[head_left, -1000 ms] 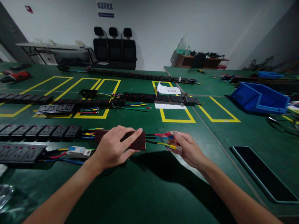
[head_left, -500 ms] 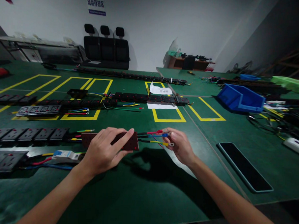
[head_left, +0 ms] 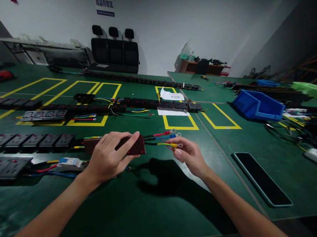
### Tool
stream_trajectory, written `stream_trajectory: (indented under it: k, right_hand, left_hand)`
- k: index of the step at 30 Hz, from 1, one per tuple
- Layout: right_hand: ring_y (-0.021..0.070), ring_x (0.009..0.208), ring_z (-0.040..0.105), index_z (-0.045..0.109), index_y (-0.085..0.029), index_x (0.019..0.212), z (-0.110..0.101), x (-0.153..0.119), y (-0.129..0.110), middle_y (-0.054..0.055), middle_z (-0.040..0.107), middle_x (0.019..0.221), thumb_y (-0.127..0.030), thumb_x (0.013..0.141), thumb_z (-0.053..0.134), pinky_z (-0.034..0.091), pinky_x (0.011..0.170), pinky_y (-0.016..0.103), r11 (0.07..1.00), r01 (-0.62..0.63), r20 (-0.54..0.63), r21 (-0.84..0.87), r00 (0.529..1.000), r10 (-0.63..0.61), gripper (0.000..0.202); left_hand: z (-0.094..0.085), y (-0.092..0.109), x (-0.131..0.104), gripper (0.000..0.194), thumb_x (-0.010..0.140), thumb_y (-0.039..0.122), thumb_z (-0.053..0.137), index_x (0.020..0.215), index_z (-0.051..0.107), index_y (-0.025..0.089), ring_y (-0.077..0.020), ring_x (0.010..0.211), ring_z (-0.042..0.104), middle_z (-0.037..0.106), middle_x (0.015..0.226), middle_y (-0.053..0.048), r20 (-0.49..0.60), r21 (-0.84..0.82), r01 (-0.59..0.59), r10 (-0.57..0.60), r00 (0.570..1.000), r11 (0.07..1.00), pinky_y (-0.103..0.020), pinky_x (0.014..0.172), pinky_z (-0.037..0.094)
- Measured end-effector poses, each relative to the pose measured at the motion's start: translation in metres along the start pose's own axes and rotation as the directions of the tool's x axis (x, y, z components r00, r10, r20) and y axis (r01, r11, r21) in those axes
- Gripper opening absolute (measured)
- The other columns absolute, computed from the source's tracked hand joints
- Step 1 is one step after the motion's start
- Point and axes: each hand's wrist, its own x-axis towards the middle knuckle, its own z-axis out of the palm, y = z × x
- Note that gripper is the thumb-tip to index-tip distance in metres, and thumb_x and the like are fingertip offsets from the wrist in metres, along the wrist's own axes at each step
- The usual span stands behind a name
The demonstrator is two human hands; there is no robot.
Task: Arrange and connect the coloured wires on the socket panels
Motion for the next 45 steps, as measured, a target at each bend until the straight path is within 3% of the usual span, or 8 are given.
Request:
stream_trajectory:
  k: [5,20,26,45]
  right_hand:
    - [0.0119,0.061,0.046,0.077,-0.023,0.1,0.006,0.001,-0.007,0.002,0.062,0.08,-0.043,0.084,0.079,0.037,0.053,0.025,1.0,0.006,-0.023,-0.029,1.0,-0.007,0.025]
    - [0.0093,0.052,0.034,0.074,-0.021,0.109,0.004,0.0,-0.002,-0.005,0.046,0.065,-0.046,0.093,0.071,0.025,0.046,0.024,0.999,0.01,0.029,-0.033,1.0,-0.009,0.03]
    - [0.0094,0.05,0.035,0.072,-0.021,0.112,0.005,0.0,0.001,-0.006,0.043,0.063,-0.049,0.099,0.062,0.027,0.046,0.024,0.998,0.008,0.05,-0.065,0.999,-0.005,0.033]
    - [0.0085,0.047,0.038,0.068,-0.02,0.109,0.008,0.001,0.003,-0.007,0.043,0.06,-0.049,0.099,0.061,0.028,0.045,0.024,0.998,0.002,0.064,-0.067,0.998,0.002,0.032]
  left_hand:
    - [0.0,0.001,0.0,0.063,0.094,0.028,0.069,0.151,0.045,0.015,-0.0323,0.098,0.064,0.066,0.115,-0.018,0.031,-0.021,0.004,-0.003,1.0,1.0,-0.046,0.081,0.053]
    - [0.002,0.001,0.0,0.067,0.092,0.027,0.071,0.152,0.045,0.015,-0.0322,0.099,0.063,0.065,0.116,-0.018,0.047,-0.029,0.021,-0.02,0.999,0.999,-0.046,0.082,0.054]
    - [0.002,0.002,0.0,0.064,0.093,0.026,0.07,0.151,0.047,0.015,-0.0325,0.099,0.064,0.066,0.116,-0.018,0.039,-0.011,0.026,-0.025,0.999,1.0,-0.045,0.081,0.053]
    - [0.004,0.005,-0.003,0.065,0.092,0.031,0.073,0.149,0.048,0.014,-0.0313,0.096,0.063,0.067,0.117,-0.016,0.067,0.026,0.07,-0.071,0.995,0.997,-0.043,0.078,0.054]
